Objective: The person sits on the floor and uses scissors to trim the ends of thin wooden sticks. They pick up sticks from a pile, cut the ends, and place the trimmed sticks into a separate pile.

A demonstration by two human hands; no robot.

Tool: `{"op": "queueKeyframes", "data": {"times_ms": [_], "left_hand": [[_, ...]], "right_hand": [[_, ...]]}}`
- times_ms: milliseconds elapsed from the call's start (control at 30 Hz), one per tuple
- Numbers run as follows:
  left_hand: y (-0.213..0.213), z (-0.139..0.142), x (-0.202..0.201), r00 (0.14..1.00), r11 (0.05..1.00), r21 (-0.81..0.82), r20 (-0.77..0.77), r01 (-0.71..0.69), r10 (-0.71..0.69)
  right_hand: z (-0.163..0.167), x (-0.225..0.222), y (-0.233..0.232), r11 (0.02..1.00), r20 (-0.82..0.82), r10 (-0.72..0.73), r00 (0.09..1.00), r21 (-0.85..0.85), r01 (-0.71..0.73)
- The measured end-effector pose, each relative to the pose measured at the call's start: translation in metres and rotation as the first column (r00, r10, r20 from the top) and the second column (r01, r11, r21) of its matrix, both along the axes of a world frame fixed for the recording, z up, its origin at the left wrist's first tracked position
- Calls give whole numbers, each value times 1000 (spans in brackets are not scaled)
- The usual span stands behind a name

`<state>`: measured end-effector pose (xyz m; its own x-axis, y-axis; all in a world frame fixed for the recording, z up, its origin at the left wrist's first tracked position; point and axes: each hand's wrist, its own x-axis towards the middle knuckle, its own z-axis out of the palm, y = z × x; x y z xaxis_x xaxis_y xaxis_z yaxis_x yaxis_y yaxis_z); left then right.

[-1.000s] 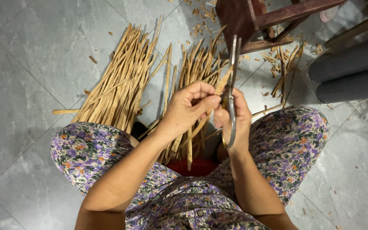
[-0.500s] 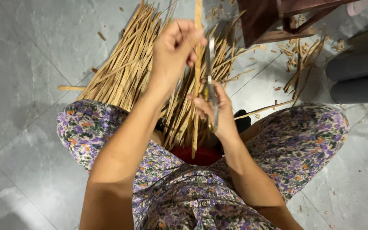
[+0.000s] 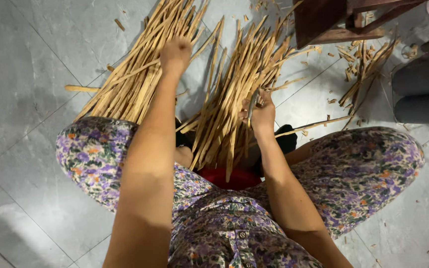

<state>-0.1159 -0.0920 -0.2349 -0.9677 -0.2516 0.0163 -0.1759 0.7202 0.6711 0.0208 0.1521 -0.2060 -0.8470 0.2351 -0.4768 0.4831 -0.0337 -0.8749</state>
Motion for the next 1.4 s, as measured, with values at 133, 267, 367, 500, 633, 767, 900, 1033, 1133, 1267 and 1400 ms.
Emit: {"op": "queueKeyframes", "data": {"times_ms": [133, 267, 367, 500, 633, 767, 900, 1033, 1133, 1267, 1400], "left_hand": [[-8, -57, 21, 925, 976, -189, 380, 104, -25], [-11, -86, 41, 841, 949, -248, 540, 193, -30], [-8, -95, 48, 912, 941, -333, 402, 62, 82], [-6, -105, 50, 750, 972, -234, 638, -28, 175], [-7, -113, 51, 777, 940, -341, 599, 27, 195], [-2, -104, 47, 837, 976, -208, 520, -67, 168], [9, -73, 35, 929, 984, -126, 333, -128, 163], [25, -39, 30, 996, 970, -240, 62, -39, 56], [35, -17, 35, 998, 992, -122, 35, -39, 44], [54, 14, 26, 961, 975, -166, 211, -146, 179], [58, 43, 29, 992, 994, 15, 62, -110, 109]], "right_hand": [[-17, -3, 2, 1000, 66, -6, 998, -17, 7], [-30, -5, 4, 1000, 121, -29, 992, 9, 28], [-37, -7, 4, 997, 120, -70, 990, -16, 73], [-39, -7, 3, 996, 61, -72, 996, -41, 75], [-26, 1, -7, 978, -81, -180, 980, -121, 170], [-4, 18, -24, 975, -181, -188, 965, -154, 161], [4, 41, -53, 988, -180, -56, 982, -155, 28], [-4, 57, -79, 916, -248, 185, 951, -308, -258], [-11, 60, -82, 899, -169, 297, 940, -283, -335], [-17, 47, -78, 924, -159, 328, 931, -153, -351], [-22, 32, -59, 979, -191, 197, 962, -7, -202]]}}
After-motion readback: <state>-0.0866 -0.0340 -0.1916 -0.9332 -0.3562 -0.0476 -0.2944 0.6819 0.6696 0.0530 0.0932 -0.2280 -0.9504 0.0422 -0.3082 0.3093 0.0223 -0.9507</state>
